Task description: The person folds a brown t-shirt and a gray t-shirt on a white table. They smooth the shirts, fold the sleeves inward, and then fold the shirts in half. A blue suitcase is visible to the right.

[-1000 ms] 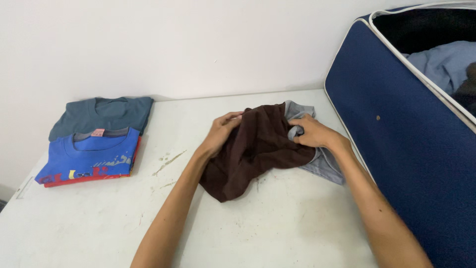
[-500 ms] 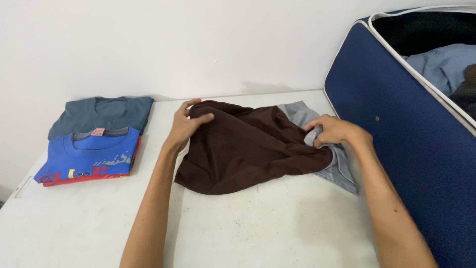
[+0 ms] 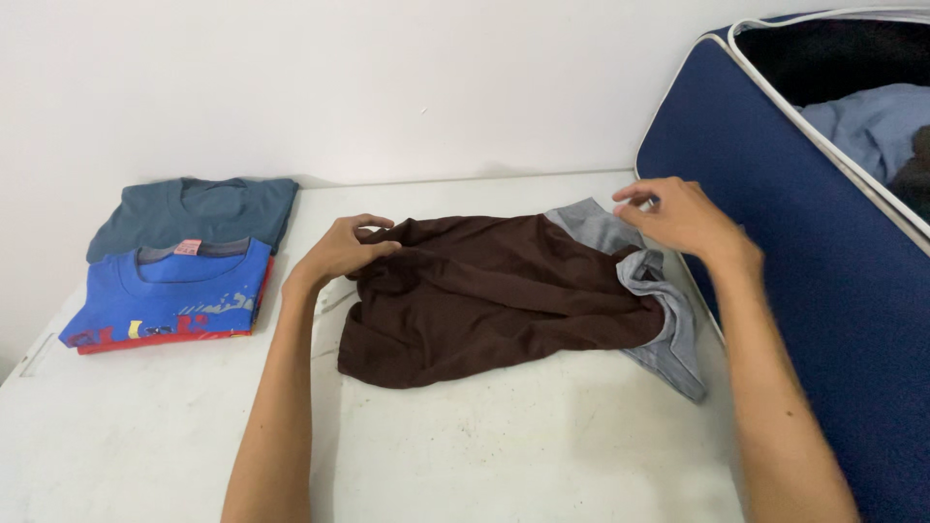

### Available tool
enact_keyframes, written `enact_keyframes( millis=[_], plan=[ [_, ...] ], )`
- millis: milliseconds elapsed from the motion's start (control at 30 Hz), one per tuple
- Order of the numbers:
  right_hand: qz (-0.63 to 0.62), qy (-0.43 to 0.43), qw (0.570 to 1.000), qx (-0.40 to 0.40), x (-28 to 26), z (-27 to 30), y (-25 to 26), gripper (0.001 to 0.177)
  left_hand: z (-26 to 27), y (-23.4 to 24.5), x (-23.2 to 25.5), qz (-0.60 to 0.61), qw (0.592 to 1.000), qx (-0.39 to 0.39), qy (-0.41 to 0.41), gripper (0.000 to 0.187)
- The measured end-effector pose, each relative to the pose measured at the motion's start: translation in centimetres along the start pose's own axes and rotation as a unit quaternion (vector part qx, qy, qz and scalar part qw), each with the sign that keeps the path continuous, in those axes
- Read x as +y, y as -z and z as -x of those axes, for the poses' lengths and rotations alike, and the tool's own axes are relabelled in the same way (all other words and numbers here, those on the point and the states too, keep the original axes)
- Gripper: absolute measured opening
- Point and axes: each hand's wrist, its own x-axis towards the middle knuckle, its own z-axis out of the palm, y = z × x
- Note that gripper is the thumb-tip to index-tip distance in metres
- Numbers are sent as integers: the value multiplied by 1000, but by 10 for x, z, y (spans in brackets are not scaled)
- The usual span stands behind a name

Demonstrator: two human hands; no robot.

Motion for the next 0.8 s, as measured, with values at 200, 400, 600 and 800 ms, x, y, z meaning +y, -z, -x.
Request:
enact_keyframes(
  millis=[200,400,600,800],
  plan=[
    [109,84,977,164,71,-62,-107,63,13,7,0,136,976,-162,-58,78],
    [-67,29,992,99,98,-80,-115,45,24,21,3,-91,969,-160,164,93],
    [-327,15,932,153,62,-61,-68,18,13,44,-22,8,990,-116,80,72],
    [-356,112,896,239,54,-59,-56,17,-9,39,-60,90,988,123,-38,50]
  ],
)
